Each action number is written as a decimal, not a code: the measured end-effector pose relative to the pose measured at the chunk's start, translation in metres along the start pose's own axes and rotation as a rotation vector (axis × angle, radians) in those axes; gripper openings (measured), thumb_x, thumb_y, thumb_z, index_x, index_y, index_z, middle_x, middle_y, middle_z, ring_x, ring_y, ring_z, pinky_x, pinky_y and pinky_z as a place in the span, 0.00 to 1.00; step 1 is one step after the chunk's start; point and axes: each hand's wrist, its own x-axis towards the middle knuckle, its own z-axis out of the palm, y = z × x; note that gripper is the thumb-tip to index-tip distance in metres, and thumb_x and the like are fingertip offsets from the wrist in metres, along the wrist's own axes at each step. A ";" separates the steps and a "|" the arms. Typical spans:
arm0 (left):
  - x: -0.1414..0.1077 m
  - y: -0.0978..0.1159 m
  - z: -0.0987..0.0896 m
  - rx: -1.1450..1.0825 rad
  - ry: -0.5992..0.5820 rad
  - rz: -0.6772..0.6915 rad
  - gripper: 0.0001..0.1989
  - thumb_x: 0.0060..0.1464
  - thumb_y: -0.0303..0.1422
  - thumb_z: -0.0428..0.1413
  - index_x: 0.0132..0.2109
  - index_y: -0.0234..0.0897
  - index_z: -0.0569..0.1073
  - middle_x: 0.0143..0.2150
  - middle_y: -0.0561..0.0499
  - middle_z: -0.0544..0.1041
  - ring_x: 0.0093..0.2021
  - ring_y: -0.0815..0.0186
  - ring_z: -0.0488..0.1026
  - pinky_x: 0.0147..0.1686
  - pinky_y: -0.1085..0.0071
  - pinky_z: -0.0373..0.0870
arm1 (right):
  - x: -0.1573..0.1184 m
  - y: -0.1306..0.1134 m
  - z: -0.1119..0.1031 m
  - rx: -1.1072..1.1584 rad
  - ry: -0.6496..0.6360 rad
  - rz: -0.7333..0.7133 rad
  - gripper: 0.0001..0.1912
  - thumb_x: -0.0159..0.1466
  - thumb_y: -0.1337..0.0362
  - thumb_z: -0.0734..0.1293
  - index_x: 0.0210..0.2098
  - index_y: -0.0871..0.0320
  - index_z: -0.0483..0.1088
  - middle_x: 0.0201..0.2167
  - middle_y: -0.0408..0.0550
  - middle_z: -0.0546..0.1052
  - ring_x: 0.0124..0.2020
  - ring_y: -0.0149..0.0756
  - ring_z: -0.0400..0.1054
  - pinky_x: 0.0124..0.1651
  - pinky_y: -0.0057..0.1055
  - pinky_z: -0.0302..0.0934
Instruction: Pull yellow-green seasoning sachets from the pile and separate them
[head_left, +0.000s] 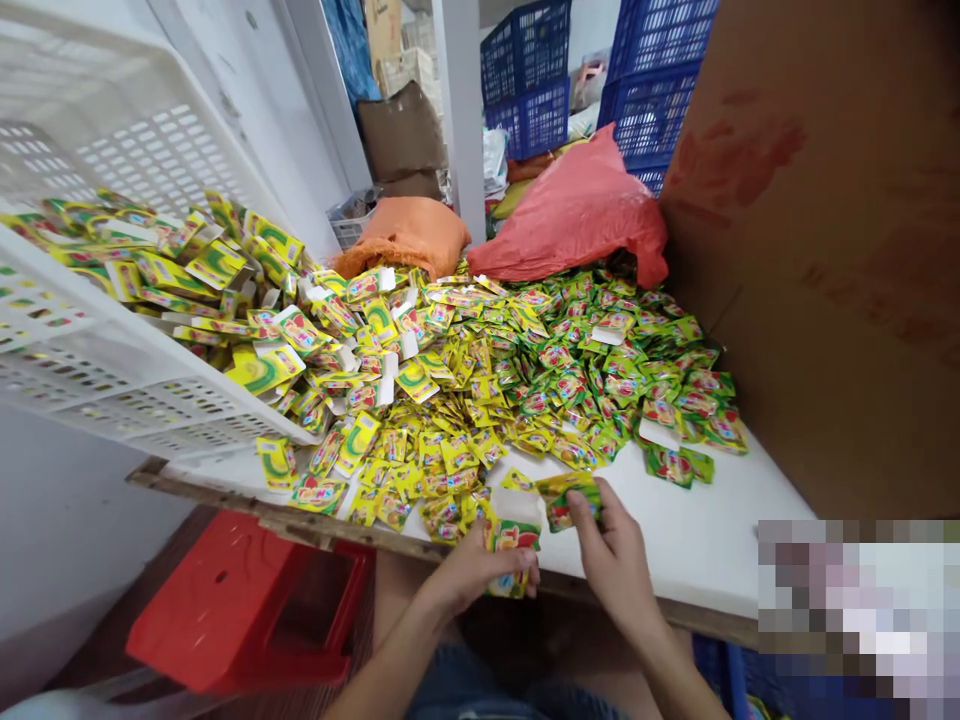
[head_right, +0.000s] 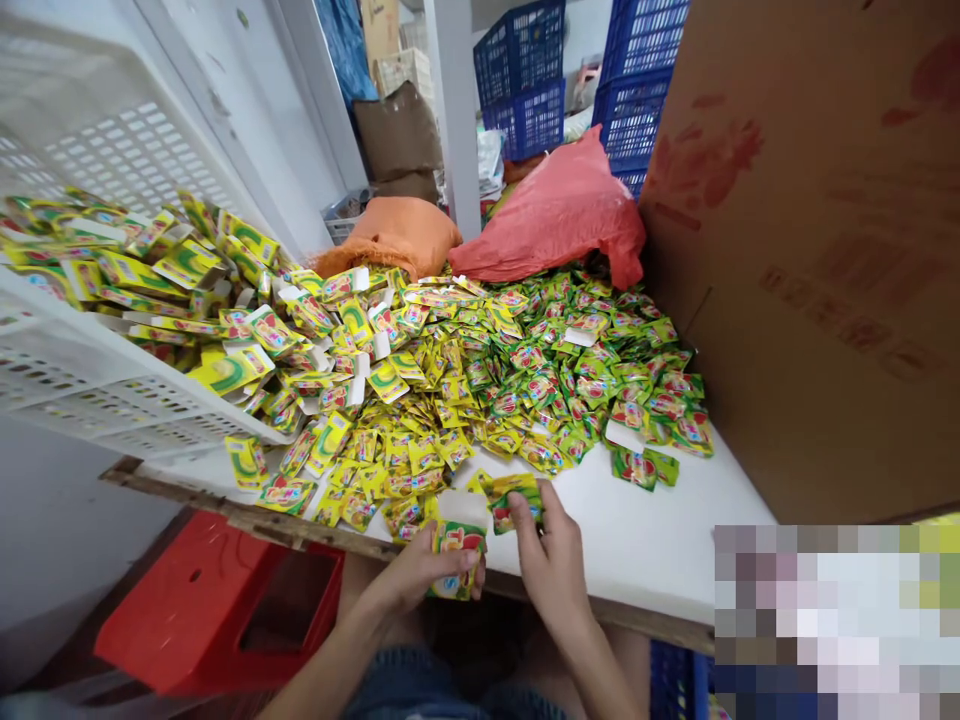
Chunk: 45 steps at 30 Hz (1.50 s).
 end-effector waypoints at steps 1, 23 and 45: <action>-0.001 -0.002 -0.001 0.007 -0.027 -0.008 0.21 0.36 0.40 0.66 0.34 0.29 0.71 0.22 0.51 0.74 0.20 0.71 0.69 0.24 0.73 0.66 | 0.001 -0.004 0.000 0.016 0.049 -0.029 0.13 0.65 0.53 0.56 0.36 0.56 0.62 0.25 0.42 0.70 0.24 0.33 0.64 0.27 0.25 0.58; 0.006 -0.006 -0.030 0.202 0.052 0.127 0.23 0.38 0.38 0.65 0.41 0.32 0.71 0.33 0.51 0.74 0.33 0.68 0.69 0.36 0.73 0.65 | 0.015 -0.030 0.003 -0.312 -0.448 -0.448 0.12 0.66 0.65 0.57 0.49 0.55 0.61 0.46 0.52 0.65 0.49 0.41 0.59 0.49 0.41 0.58; -0.003 -0.006 -0.033 0.388 0.053 0.313 0.19 0.43 0.28 0.62 0.44 0.33 0.72 0.40 0.48 0.76 0.40 0.63 0.70 0.43 0.69 0.66 | -0.022 -0.012 0.018 -0.332 -0.242 -0.520 0.10 0.63 0.69 0.60 0.44 0.55 0.66 0.42 0.50 0.71 0.45 0.42 0.63 0.45 0.40 0.56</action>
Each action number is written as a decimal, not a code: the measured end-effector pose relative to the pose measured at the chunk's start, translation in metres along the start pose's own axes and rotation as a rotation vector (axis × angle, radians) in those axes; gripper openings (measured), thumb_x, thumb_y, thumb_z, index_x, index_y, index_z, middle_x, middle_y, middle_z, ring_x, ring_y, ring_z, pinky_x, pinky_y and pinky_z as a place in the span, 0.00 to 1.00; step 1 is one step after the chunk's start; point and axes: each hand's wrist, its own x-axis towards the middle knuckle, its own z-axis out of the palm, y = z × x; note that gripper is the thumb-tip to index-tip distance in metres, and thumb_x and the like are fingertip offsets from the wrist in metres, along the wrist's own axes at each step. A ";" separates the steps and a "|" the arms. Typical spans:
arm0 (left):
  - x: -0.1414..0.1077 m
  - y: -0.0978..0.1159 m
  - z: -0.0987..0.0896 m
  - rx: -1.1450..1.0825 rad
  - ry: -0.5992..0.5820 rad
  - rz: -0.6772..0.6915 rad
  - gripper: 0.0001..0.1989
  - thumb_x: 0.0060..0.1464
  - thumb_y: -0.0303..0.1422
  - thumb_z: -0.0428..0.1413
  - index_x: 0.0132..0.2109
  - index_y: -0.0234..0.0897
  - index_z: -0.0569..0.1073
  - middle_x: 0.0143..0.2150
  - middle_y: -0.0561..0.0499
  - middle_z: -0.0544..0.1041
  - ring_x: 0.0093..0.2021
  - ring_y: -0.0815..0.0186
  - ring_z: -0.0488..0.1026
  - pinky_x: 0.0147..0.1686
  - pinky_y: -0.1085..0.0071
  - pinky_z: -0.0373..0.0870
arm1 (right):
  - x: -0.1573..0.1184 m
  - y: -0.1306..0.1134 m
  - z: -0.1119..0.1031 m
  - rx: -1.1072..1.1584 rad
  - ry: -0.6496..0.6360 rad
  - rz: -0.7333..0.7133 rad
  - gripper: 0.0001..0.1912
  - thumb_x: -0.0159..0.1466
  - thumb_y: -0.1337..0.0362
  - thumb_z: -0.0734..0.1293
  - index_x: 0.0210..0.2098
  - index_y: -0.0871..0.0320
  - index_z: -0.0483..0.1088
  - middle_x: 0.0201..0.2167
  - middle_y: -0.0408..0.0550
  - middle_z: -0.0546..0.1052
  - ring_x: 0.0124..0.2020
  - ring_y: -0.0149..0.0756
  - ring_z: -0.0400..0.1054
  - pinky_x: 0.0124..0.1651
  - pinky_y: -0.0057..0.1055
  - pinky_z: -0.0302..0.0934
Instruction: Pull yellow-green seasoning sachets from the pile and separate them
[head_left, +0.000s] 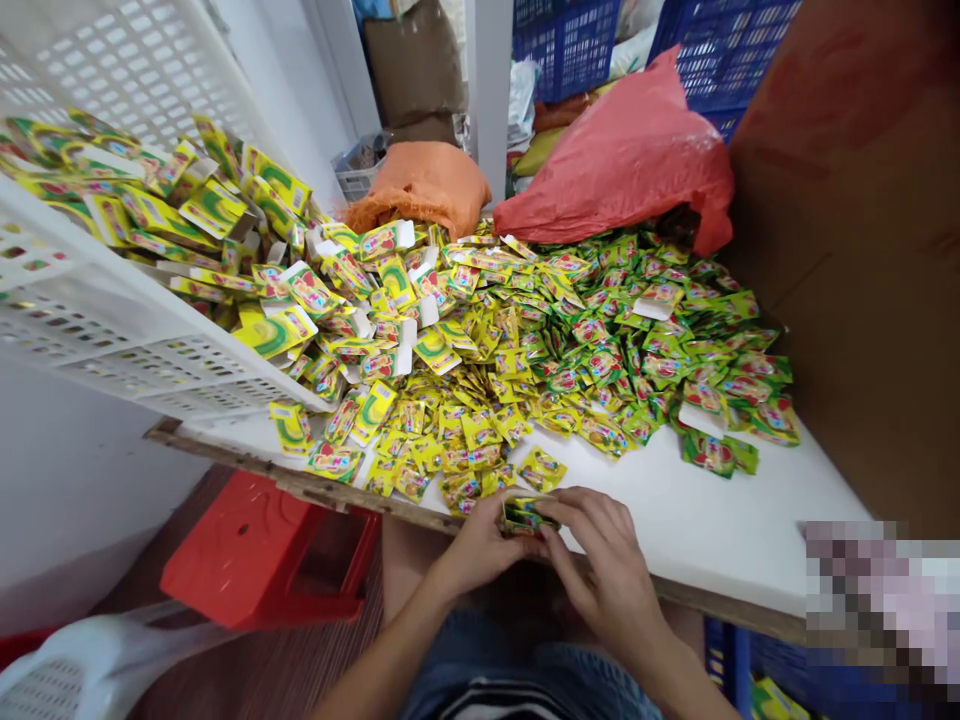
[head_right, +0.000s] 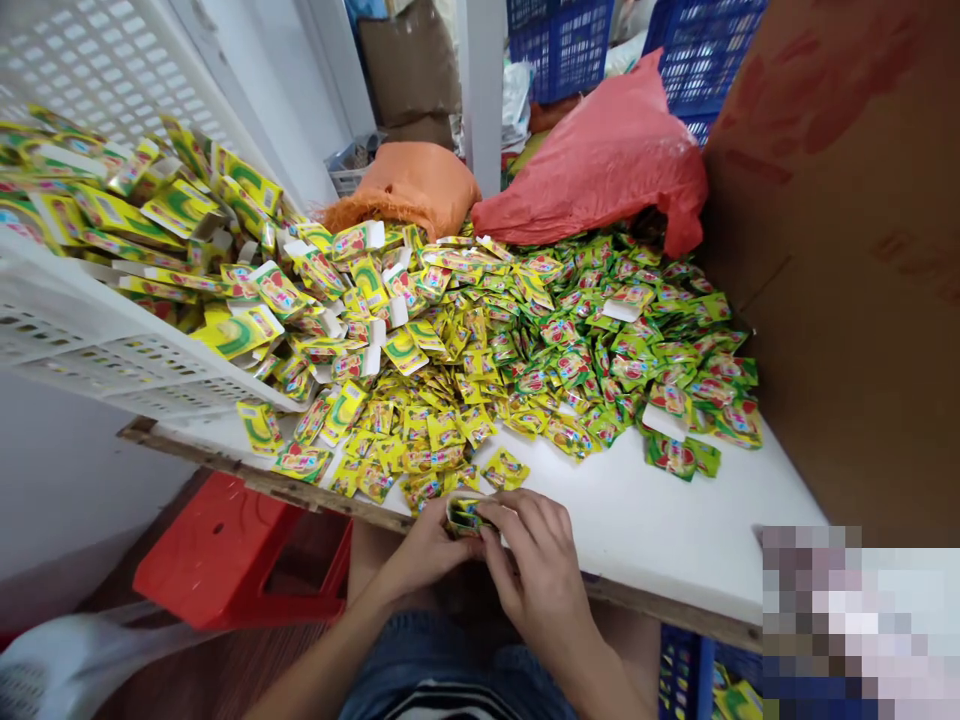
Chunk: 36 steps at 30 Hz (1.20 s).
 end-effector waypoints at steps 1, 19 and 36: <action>0.000 0.002 0.000 0.020 -0.007 0.024 0.19 0.44 0.29 0.62 0.45 0.33 0.71 0.41 0.48 0.75 0.41 0.63 0.70 0.44 0.68 0.66 | 0.001 0.000 0.000 -0.023 -0.017 0.011 0.09 0.62 0.68 0.61 0.42 0.55 0.67 0.42 0.50 0.70 0.44 0.42 0.63 0.45 0.40 0.56; -0.026 -0.031 -0.009 0.485 0.255 0.422 0.14 0.52 0.25 0.55 0.47 0.40 0.67 0.41 0.48 0.76 0.43 0.62 0.73 0.45 0.64 0.69 | -0.014 0.012 0.011 0.158 0.044 0.034 0.12 0.63 0.70 0.61 0.46 0.54 0.65 0.38 0.48 0.75 0.41 0.40 0.68 0.44 0.40 0.61; -0.031 -0.005 -0.005 0.314 0.201 0.558 0.16 0.50 0.21 0.55 0.46 0.38 0.71 0.48 0.43 0.75 0.50 0.59 0.71 0.49 0.58 0.69 | -0.024 0.008 0.017 0.282 0.035 0.059 0.15 0.61 0.70 0.64 0.47 0.54 0.69 0.45 0.53 0.72 0.48 0.41 0.67 0.45 0.40 0.67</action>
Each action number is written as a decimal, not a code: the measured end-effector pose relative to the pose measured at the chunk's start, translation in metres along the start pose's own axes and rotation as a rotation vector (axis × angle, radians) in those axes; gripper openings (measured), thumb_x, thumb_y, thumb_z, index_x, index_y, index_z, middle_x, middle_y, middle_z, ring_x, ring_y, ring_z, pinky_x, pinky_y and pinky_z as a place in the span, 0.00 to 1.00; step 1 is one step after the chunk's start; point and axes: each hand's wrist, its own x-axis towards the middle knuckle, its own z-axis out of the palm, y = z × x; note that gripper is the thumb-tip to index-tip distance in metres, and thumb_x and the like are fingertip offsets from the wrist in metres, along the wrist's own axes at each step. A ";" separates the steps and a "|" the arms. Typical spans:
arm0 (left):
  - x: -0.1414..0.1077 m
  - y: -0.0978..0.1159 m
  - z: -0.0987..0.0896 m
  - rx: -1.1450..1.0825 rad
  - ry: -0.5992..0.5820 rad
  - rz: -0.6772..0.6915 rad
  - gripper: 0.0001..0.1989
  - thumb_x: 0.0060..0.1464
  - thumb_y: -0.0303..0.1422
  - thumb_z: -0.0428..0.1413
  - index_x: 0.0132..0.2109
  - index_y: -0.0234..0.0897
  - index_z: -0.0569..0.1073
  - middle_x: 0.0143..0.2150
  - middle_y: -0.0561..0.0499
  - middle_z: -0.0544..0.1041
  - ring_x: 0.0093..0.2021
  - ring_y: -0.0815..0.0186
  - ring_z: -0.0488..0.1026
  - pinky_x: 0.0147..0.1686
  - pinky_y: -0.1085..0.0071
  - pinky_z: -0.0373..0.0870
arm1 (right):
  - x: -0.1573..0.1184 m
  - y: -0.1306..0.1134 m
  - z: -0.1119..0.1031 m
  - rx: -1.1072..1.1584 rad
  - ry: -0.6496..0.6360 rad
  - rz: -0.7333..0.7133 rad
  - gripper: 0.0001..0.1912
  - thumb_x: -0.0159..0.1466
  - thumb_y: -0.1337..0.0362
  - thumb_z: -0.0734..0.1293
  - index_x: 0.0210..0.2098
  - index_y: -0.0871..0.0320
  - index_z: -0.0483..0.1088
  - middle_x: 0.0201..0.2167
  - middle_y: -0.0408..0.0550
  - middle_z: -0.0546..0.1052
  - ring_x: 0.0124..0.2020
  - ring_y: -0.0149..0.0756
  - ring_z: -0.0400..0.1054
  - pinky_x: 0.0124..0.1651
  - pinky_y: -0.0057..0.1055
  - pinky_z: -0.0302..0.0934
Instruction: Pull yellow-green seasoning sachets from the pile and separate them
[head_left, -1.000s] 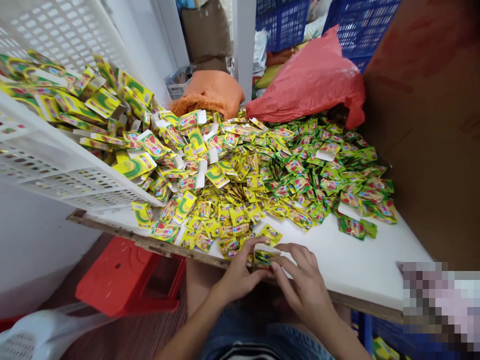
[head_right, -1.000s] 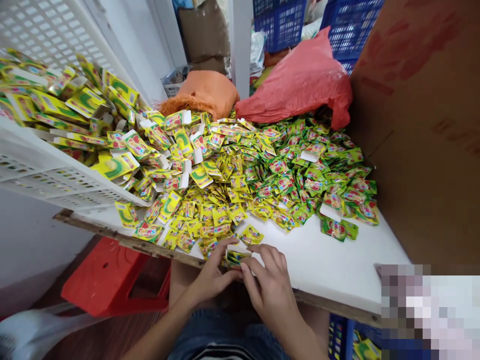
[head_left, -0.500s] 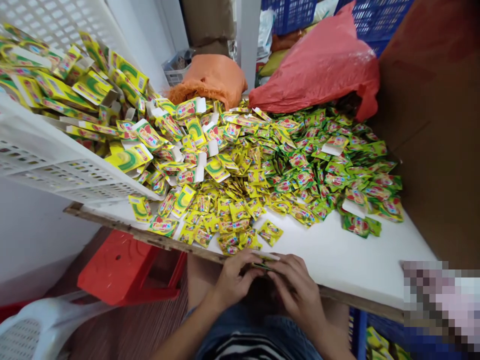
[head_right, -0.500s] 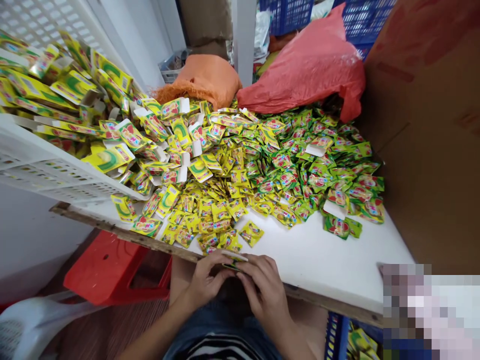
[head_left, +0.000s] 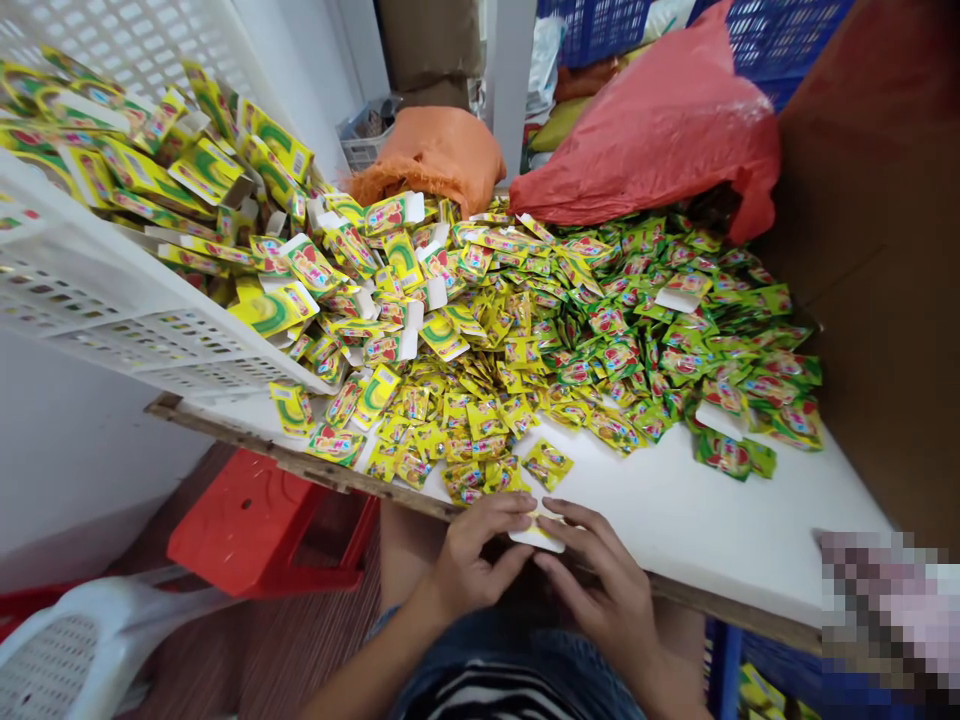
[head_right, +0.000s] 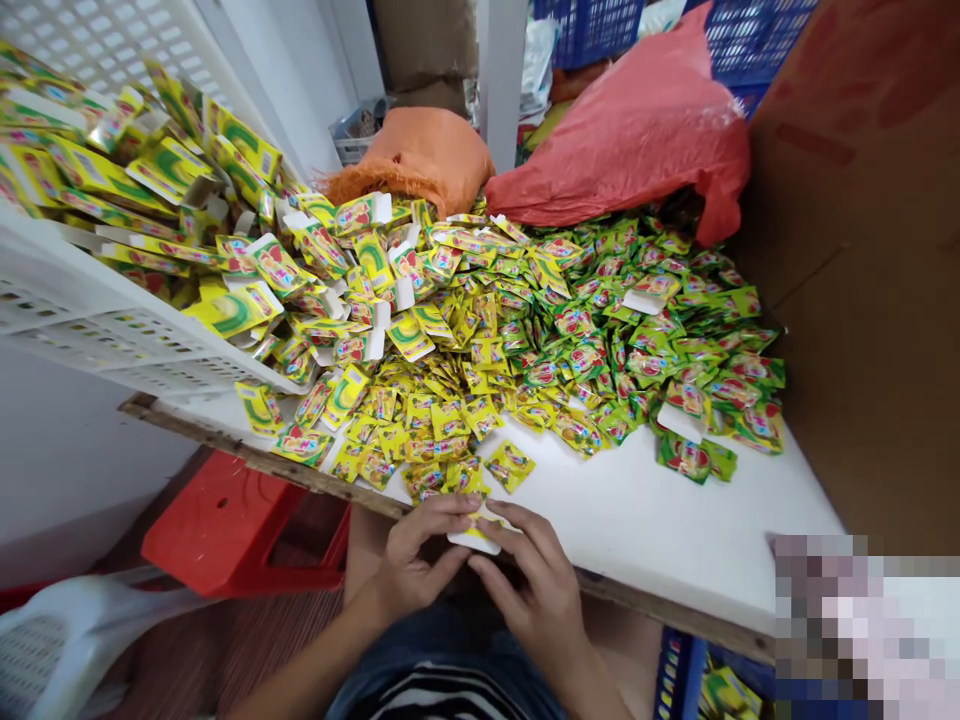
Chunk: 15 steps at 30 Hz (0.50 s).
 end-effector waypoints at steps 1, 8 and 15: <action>0.000 0.001 -0.001 -0.001 -0.008 0.000 0.16 0.49 0.22 0.56 0.46 0.37 0.70 0.48 0.42 0.75 0.50 0.58 0.71 0.49 0.58 0.68 | 0.000 -0.001 0.000 -0.004 0.005 0.001 0.15 0.60 0.69 0.65 0.47 0.54 0.69 0.45 0.53 0.72 0.47 0.42 0.67 0.45 0.40 0.67; 0.001 0.009 0.004 -0.002 0.072 -0.113 0.10 0.50 0.22 0.56 0.41 0.37 0.73 0.40 0.45 0.78 0.42 0.62 0.74 0.45 0.63 0.71 | 0.007 -0.011 -0.002 -0.031 0.032 0.009 0.09 0.61 0.69 0.64 0.41 0.54 0.70 0.37 0.49 0.77 0.40 0.40 0.71 0.41 0.40 0.64; 0.000 0.001 0.004 -0.034 0.084 -0.100 0.08 0.51 0.24 0.57 0.40 0.38 0.75 0.40 0.46 0.78 0.42 0.63 0.74 0.43 0.63 0.71 | 0.001 -0.007 0.001 -0.016 0.059 0.036 0.11 0.61 0.72 0.63 0.42 0.52 0.68 0.39 0.48 0.76 0.41 0.38 0.69 0.43 0.41 0.61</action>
